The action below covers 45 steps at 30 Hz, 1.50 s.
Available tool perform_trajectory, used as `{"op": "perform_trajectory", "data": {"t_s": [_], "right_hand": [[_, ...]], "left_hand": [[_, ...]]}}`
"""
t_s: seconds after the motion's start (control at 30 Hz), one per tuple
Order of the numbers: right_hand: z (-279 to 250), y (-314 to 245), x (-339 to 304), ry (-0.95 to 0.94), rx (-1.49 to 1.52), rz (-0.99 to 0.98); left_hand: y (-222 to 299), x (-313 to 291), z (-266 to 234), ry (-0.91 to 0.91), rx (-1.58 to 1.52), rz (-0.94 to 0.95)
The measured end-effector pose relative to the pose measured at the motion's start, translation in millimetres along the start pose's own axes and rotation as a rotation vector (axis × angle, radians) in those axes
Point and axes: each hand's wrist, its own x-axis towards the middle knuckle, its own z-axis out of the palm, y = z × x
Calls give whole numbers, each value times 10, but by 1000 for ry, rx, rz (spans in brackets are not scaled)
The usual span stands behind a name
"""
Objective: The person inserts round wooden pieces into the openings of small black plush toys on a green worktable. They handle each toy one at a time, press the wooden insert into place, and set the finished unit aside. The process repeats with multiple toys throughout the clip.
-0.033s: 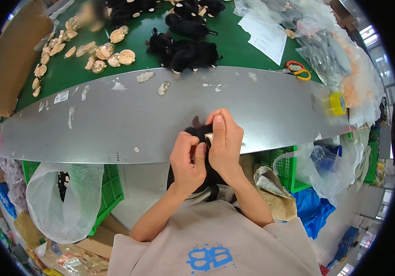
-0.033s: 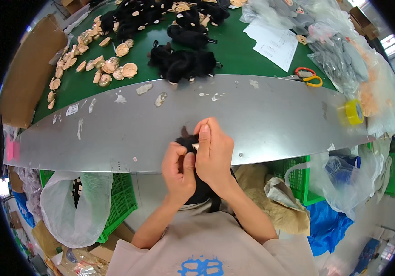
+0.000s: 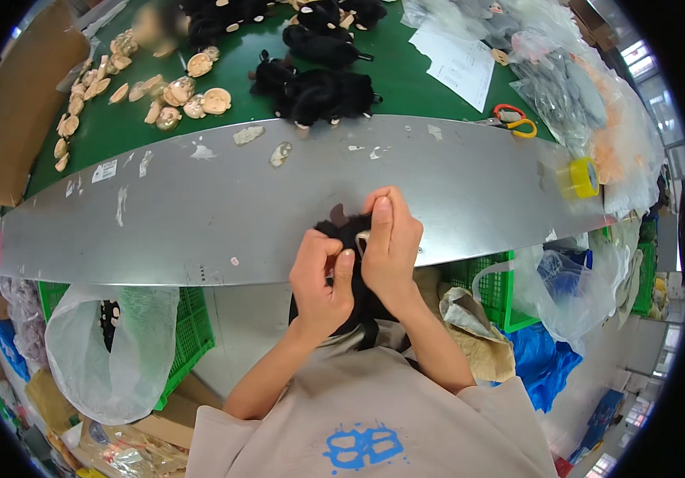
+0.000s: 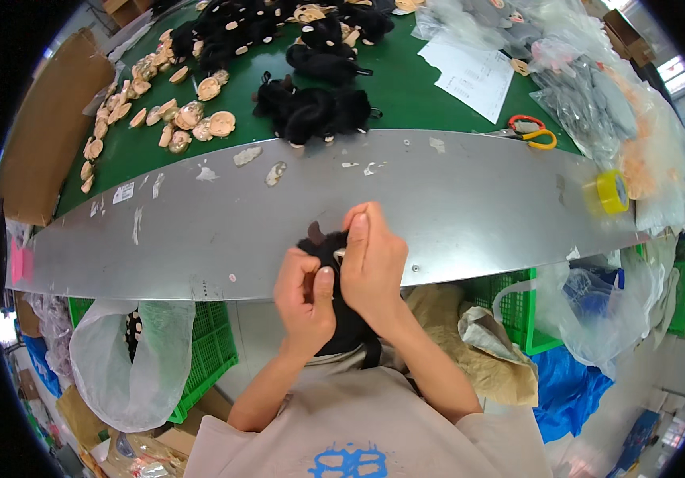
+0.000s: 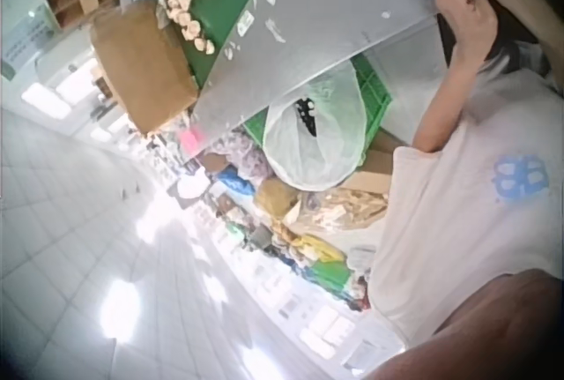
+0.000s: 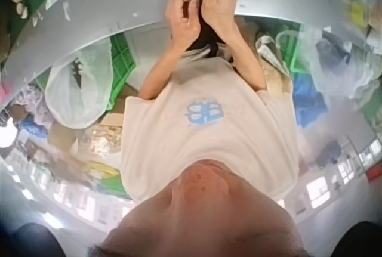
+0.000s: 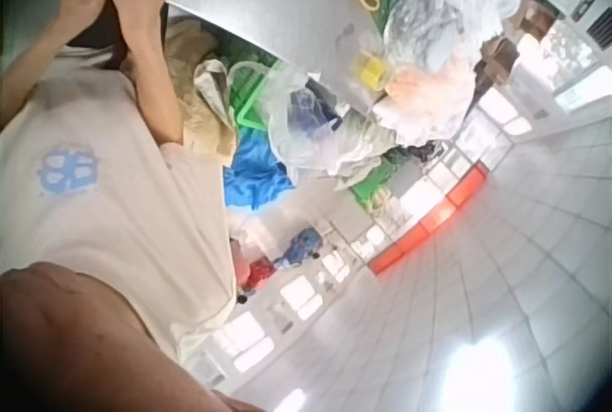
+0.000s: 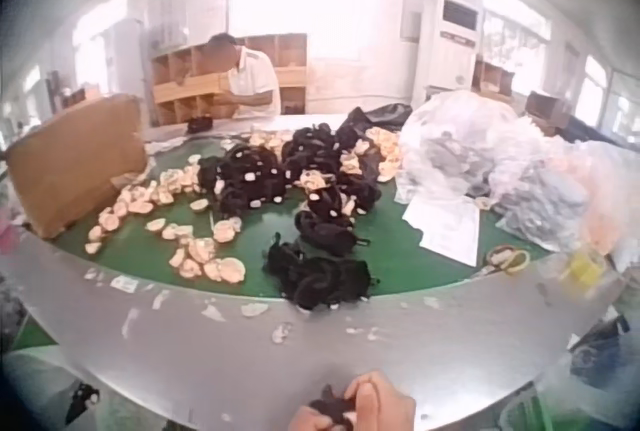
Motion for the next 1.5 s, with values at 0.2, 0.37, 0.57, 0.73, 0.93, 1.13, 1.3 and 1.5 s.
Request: {"op": "perform_trajectory", "data": {"t_s": [0.2, 0.37, 0.57, 0.73, 0.93, 1.13, 1.3, 1.5], "right_hand": [[-62, 192, 226, 28, 51, 112], [-173, 204, 158, -178, 314, 67], [-230, 26, -28, -409, 312, 177], [-238, 132, -105, -391, 400, 146], [-274, 109, -116, -425, 520, 240], [-255, 135, -175, -394, 485, 240], [-227, 75, -227, -312, 435, 154], [-190, 126, -240, -298, 278, 25]], "left_hand": [[298, -106, 149, -103, 41, 263], [174, 101, -54, -21, -289, -178], [128, 148, -295, -59, -314, -266], [151, 39, -378, -94, -151, -276], [231, 6, -310, -27, -11, -36], [200, 150, -522, -337, 291, 243], [321, 171, -502, -327, 220, 100], [385, 116, -407, -99, 218, -217]]}}
